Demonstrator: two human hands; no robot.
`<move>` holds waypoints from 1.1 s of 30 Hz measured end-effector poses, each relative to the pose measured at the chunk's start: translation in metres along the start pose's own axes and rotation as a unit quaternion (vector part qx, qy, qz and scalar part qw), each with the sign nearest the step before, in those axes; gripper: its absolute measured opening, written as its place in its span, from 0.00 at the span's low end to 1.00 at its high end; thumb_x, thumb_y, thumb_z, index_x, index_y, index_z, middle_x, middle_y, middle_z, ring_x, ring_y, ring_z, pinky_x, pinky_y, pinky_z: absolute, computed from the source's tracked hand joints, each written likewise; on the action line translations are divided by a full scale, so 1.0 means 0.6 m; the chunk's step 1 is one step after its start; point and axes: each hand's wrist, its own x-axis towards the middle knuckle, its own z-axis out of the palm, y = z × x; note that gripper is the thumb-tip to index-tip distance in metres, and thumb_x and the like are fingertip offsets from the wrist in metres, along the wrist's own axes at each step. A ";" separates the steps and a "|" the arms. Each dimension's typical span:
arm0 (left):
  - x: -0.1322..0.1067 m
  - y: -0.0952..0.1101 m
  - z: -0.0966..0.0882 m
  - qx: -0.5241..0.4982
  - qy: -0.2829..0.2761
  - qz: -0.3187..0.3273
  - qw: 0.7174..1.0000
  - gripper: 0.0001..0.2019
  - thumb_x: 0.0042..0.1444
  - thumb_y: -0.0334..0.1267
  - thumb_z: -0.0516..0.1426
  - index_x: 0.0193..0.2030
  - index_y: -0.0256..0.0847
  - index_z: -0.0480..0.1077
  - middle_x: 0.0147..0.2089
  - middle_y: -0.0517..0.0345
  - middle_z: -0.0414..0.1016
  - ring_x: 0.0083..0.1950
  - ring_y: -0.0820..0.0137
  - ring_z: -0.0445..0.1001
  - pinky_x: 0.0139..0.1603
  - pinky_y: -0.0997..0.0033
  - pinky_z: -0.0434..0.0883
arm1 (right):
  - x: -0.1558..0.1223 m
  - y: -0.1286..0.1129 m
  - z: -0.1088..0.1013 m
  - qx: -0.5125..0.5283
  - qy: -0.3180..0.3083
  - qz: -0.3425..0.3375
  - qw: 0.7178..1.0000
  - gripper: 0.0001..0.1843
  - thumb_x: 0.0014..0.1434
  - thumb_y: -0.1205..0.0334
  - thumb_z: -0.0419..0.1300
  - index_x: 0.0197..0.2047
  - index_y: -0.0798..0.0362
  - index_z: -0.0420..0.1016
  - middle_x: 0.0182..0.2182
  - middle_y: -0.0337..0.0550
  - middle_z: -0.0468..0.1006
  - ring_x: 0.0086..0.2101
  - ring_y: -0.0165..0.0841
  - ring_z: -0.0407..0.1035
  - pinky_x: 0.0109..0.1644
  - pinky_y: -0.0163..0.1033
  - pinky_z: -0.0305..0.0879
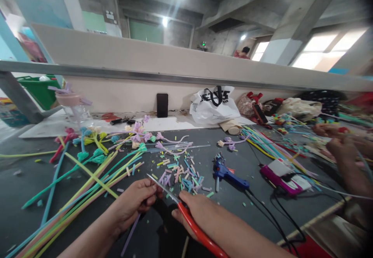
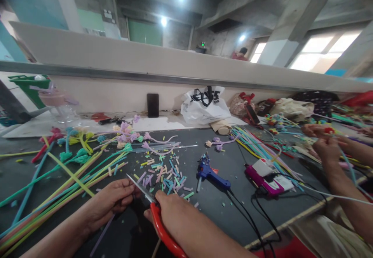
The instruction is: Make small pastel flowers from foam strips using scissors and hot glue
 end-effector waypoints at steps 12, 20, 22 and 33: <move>-0.008 0.014 0.004 -0.040 0.042 0.023 0.998 0.10 0.48 0.39 0.59 0.28 0.33 0.68 0.25 0.60 0.64 0.20 0.83 0.51 0.18 0.81 0.43 | -0.001 -0.007 -0.050 -0.031 -0.059 0.013 0.998 0.14 0.55 0.48 0.49 0.34 0.49 0.65 0.24 0.37 0.72 0.22 0.28 0.63 0.22 0.32 0.47; -0.012 0.013 0.007 -0.051 0.038 0.024 0.998 0.07 0.46 0.35 0.59 0.28 0.33 0.68 0.31 0.57 0.67 0.23 0.83 0.57 0.18 0.82 0.45 | -0.008 -0.008 -0.037 -0.029 -0.060 0.002 0.998 0.13 0.55 0.48 0.51 0.34 0.49 0.66 0.22 0.35 0.72 0.19 0.26 0.60 0.21 0.31 0.45; -0.013 0.015 0.008 -0.051 0.037 0.022 0.998 0.07 0.47 0.35 0.59 0.28 0.33 0.67 0.31 0.56 0.67 0.23 0.82 0.57 0.18 0.82 0.45 | 0.001 -0.005 -0.036 -0.032 -0.053 0.000 0.998 0.13 0.55 0.49 0.50 0.32 0.50 0.66 0.21 0.35 0.70 0.19 0.25 0.58 0.21 0.31 0.45; -0.010 0.011 0.005 -0.059 0.027 0.023 0.998 0.07 0.46 0.36 0.60 0.29 0.34 0.66 0.29 0.59 0.65 0.21 0.84 0.55 0.18 0.82 0.43 | -0.002 -0.013 -0.040 0.003 -0.074 -0.004 0.997 0.11 0.56 0.51 0.51 0.36 0.49 0.65 0.25 0.37 0.75 0.23 0.28 0.66 0.23 0.31 0.48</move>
